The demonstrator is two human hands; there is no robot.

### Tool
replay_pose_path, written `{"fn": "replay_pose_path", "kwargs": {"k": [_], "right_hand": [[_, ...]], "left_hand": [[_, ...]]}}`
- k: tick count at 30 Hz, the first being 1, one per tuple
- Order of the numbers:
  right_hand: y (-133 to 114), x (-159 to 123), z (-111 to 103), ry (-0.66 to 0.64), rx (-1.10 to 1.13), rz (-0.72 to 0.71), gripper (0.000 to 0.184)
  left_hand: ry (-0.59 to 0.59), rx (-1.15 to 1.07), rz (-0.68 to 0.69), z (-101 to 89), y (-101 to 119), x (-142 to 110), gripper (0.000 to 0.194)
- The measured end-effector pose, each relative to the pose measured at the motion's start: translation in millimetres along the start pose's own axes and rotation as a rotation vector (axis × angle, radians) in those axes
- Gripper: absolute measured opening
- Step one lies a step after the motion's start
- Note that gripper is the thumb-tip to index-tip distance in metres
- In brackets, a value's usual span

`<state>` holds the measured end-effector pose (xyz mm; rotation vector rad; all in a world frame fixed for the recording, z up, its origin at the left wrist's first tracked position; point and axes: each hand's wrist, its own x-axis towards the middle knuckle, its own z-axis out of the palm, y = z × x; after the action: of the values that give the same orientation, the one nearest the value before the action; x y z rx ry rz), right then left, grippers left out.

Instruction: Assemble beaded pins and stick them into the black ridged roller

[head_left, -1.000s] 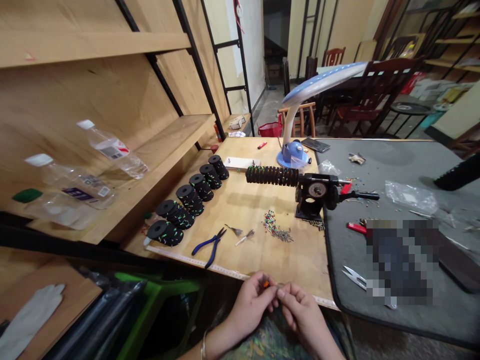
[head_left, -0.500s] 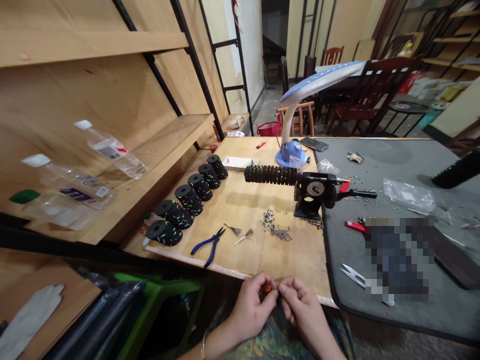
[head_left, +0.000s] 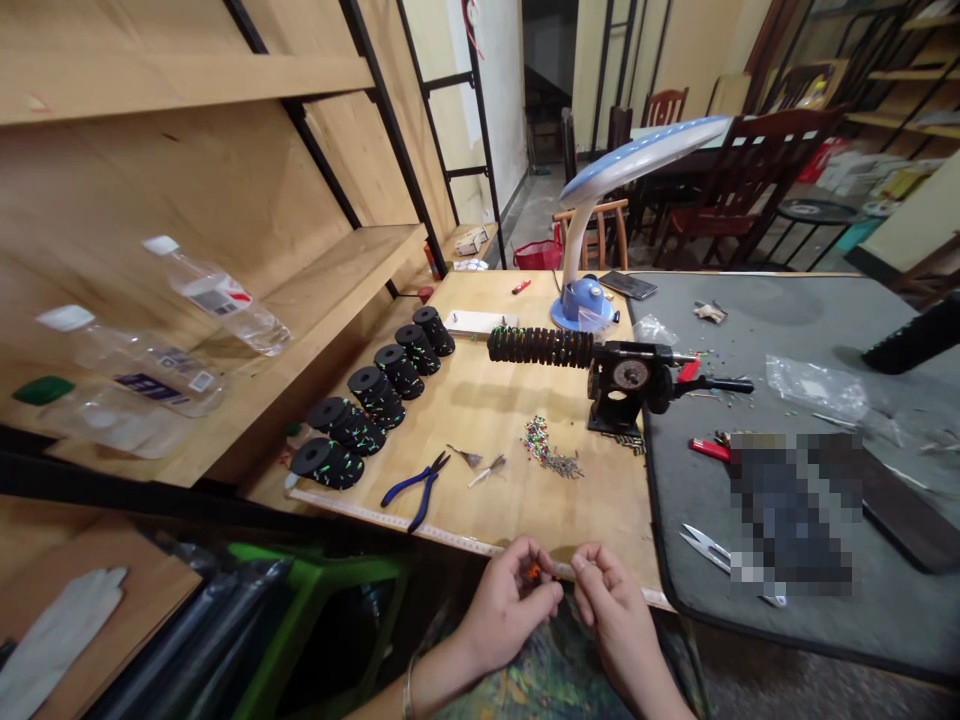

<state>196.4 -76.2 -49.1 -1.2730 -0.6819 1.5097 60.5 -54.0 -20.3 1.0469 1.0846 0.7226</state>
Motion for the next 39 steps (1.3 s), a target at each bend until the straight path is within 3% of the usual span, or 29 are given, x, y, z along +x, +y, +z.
{"fn": "replay_pose_path", "kwargs": {"k": [5, 11, 18, 26, 31, 35, 39], "right_hand": [[0, 0, 0, 0.008, -0.026, -0.019, 0.05], [-1, 0, 3, -0.033, 0.006, 0.024, 0.053], [-5, 0, 0, -0.072, -0.083, -0.008, 0.047], [-6, -3, -2, -0.088, -0.281, -0.071, 0.036], [-7, -6, -2, -0.058, -0.283, -0.127, 0.03], [3, -6, -11, 0.012, -0.215, -0.149, 0.035], [10, -6, -13, 0.016, -0.023, -0.028, 0.043]], "left_hand": [[-0.021, 0.016, -0.039, -1.3, -4, 3, 0.01], [0.096, 0.201, 0.093, -1.5, -5, 5, 0.006], [0.092, 0.248, 0.108, -4.4, 1, 5, 0.013], [0.075, 0.141, 0.13, -22.0, 14, 11, 0.021], [0.199, 0.078, 0.169, -24.6, 16, 20, 0.027], [0.32, -0.055, 0.143, -40.8, 20, 27, 0.035], [0.214, -0.095, 0.033, -55.4, 20, 23, 0.038]]}}
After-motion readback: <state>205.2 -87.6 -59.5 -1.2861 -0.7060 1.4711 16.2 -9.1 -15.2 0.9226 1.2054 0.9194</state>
